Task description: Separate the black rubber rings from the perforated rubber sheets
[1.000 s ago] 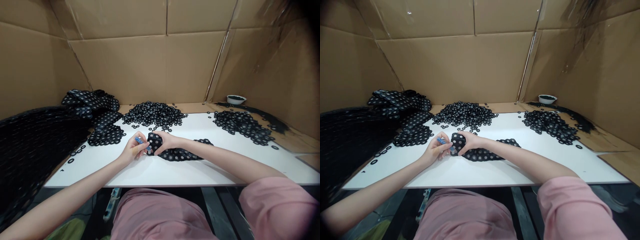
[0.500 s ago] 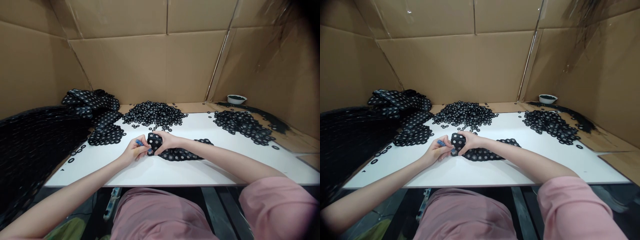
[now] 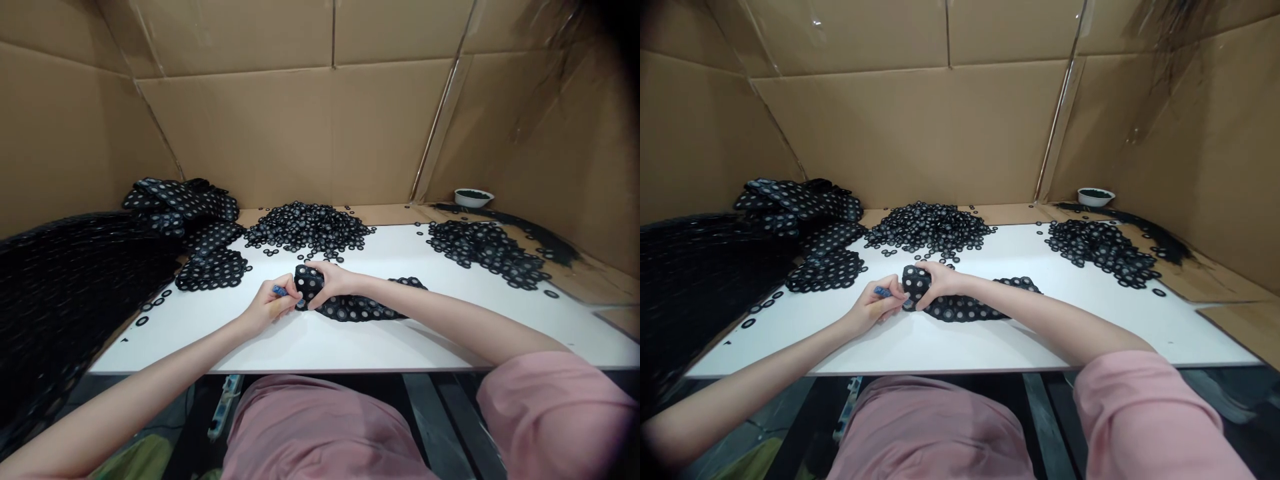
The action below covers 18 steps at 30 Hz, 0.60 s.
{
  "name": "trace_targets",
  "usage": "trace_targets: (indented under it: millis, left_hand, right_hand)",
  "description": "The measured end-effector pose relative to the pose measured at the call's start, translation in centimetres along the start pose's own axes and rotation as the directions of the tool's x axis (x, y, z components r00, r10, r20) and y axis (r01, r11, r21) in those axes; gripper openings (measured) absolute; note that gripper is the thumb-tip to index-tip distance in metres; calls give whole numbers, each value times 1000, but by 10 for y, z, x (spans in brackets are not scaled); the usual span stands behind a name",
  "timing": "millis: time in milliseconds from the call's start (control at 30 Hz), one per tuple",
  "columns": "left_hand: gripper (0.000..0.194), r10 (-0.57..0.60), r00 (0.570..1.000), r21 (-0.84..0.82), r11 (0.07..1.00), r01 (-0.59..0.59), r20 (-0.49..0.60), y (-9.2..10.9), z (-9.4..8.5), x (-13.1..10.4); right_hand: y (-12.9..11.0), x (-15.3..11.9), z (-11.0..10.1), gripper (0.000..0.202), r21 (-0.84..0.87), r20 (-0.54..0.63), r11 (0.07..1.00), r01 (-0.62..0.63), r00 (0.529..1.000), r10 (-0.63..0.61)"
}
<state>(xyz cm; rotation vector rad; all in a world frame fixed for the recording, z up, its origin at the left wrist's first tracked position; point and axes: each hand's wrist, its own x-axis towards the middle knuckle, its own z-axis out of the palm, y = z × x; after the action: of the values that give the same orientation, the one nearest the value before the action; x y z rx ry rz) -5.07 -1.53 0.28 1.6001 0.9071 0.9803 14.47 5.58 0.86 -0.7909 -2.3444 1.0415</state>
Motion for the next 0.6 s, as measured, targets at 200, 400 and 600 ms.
trace_targets:
  millis: [200,400,600]
  left_hand:
    - [21,-25,999,-27,999,24,-29,4,0,1]
    - [24,-60,994,-123,991,49,-92,3,-4,3]
    - [24,-80,995,-117,991,72,-64,3,-4,4]
  right_hand:
    - [-2,-1,-1,77,0,4,1000,-30,1000,30]
    - [-2,-1,-1,97,-57,7,991,-124,992,124]
    - [-3,-2,-1,87,-76,1,993,-91,996,91]
